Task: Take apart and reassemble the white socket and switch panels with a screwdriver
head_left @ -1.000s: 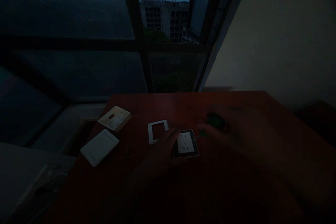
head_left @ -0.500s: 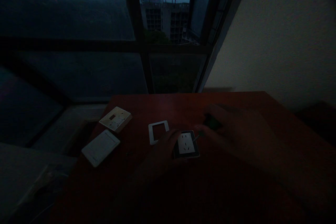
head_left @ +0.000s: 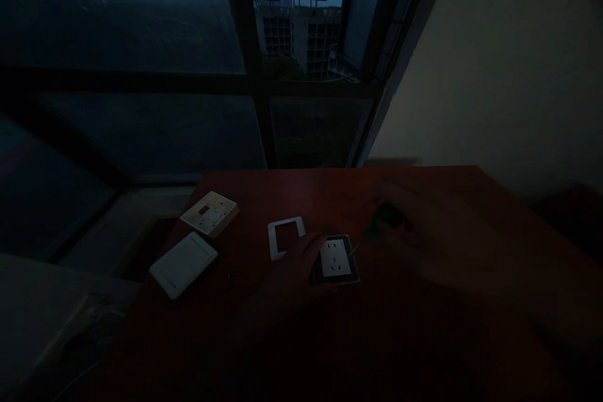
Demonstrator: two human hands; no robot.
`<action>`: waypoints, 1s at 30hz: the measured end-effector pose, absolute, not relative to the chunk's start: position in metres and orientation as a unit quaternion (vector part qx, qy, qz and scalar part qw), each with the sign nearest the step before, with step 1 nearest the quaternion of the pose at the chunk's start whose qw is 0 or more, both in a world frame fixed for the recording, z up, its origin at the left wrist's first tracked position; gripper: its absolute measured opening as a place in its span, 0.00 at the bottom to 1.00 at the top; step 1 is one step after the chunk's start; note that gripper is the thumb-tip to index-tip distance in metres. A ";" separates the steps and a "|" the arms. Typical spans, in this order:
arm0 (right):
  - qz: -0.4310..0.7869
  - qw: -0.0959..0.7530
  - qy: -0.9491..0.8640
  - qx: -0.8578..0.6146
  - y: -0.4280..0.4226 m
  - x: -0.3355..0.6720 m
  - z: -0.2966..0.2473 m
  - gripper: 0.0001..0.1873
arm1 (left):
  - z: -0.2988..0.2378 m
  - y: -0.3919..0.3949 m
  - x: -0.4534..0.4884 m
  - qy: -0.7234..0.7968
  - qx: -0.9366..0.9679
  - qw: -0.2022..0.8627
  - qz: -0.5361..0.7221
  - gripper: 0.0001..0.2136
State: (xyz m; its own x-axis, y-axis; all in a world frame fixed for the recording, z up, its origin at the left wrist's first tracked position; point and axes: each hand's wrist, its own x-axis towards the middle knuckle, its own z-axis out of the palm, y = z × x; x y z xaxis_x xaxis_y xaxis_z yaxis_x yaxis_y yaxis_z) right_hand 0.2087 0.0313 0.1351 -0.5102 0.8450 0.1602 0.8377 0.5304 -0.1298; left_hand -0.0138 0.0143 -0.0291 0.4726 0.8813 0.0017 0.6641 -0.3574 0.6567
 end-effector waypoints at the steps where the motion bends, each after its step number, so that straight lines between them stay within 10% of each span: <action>1: 0.017 0.096 -0.872 -0.481 0.030 0.209 0.135 0.09 | -0.029 0.014 -0.014 0.479 0.805 0.301 0.182 0.41; 30: -0.038 0.076 -0.870 -0.486 0.024 0.198 0.139 0.07 | -0.030 0.013 -0.016 0.466 0.811 0.297 0.192 0.40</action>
State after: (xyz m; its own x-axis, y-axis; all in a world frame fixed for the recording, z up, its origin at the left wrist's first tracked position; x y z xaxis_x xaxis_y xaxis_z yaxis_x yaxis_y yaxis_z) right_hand 0.1984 0.0237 0.1387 -0.5162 0.8396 0.1692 0.8511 0.5249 -0.0085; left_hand -0.0157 0.0132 -0.0304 0.4929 0.8694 0.0345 0.6413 -0.3898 0.6609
